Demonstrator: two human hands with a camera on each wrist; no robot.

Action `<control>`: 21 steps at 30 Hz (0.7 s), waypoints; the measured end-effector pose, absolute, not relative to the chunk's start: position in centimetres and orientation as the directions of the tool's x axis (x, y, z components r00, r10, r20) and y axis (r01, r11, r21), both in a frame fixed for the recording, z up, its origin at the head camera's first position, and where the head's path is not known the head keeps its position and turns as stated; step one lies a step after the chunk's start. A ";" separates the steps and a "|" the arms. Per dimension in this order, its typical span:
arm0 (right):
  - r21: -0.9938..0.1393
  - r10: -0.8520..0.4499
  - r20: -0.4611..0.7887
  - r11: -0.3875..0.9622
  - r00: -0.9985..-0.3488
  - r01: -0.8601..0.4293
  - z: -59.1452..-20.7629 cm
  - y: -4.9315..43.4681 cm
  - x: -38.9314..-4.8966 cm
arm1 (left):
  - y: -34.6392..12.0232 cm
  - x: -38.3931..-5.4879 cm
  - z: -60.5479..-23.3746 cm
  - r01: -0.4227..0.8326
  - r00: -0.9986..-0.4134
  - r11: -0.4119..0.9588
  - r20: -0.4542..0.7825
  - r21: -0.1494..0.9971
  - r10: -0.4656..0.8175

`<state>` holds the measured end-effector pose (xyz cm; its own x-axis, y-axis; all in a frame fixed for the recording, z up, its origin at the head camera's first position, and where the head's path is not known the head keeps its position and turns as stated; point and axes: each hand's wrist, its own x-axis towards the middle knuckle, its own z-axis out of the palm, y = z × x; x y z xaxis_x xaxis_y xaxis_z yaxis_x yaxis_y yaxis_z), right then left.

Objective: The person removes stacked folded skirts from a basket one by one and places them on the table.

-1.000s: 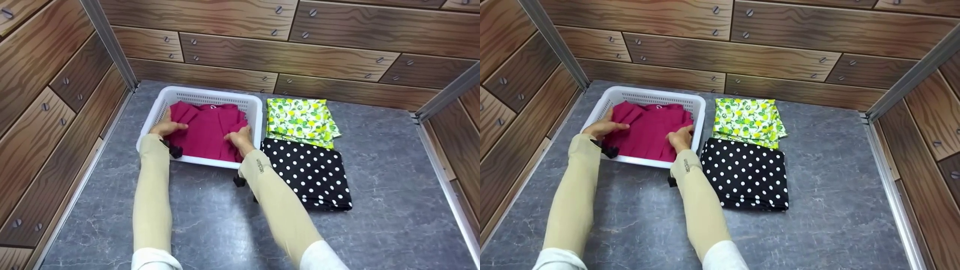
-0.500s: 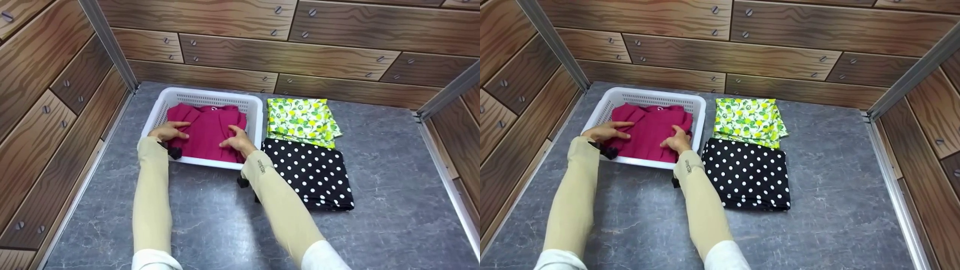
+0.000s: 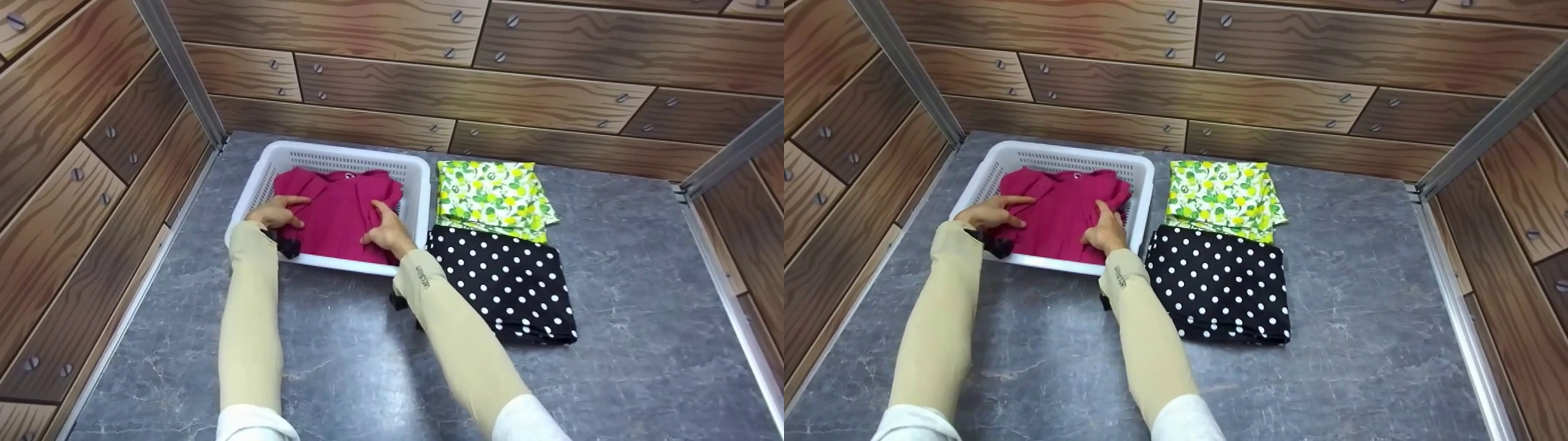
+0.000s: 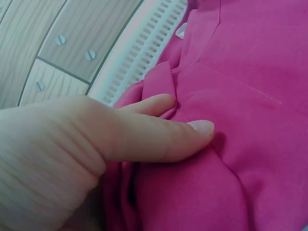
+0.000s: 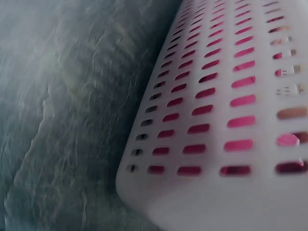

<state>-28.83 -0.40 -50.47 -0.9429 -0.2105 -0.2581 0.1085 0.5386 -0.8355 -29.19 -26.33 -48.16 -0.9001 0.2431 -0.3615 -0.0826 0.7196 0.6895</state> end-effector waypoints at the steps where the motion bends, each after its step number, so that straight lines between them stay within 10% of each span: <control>1: -0.855 -0.222 -0.252 0.508 -0.942 0.109 -50.5 -0.4 -28.9 | -26.4 -29.2 -48.1 -0.080 -0.902 0.720 -0.357 0.690 0.242; 21: -0.943 -0.177 -0.166 0.317 -0.970 0.104 -47.2 1.7 -29.8 | -25.5 -28.4 -45.1 -0.104 -0.958 0.543 -0.231 0.834 0.172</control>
<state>-29.84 1.65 -47.21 -0.9700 -0.1774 -0.1661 0.1036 0.3167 -0.9428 -28.40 -25.50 -45.05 -0.9577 0.1718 -0.2309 -0.1037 0.5426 0.8336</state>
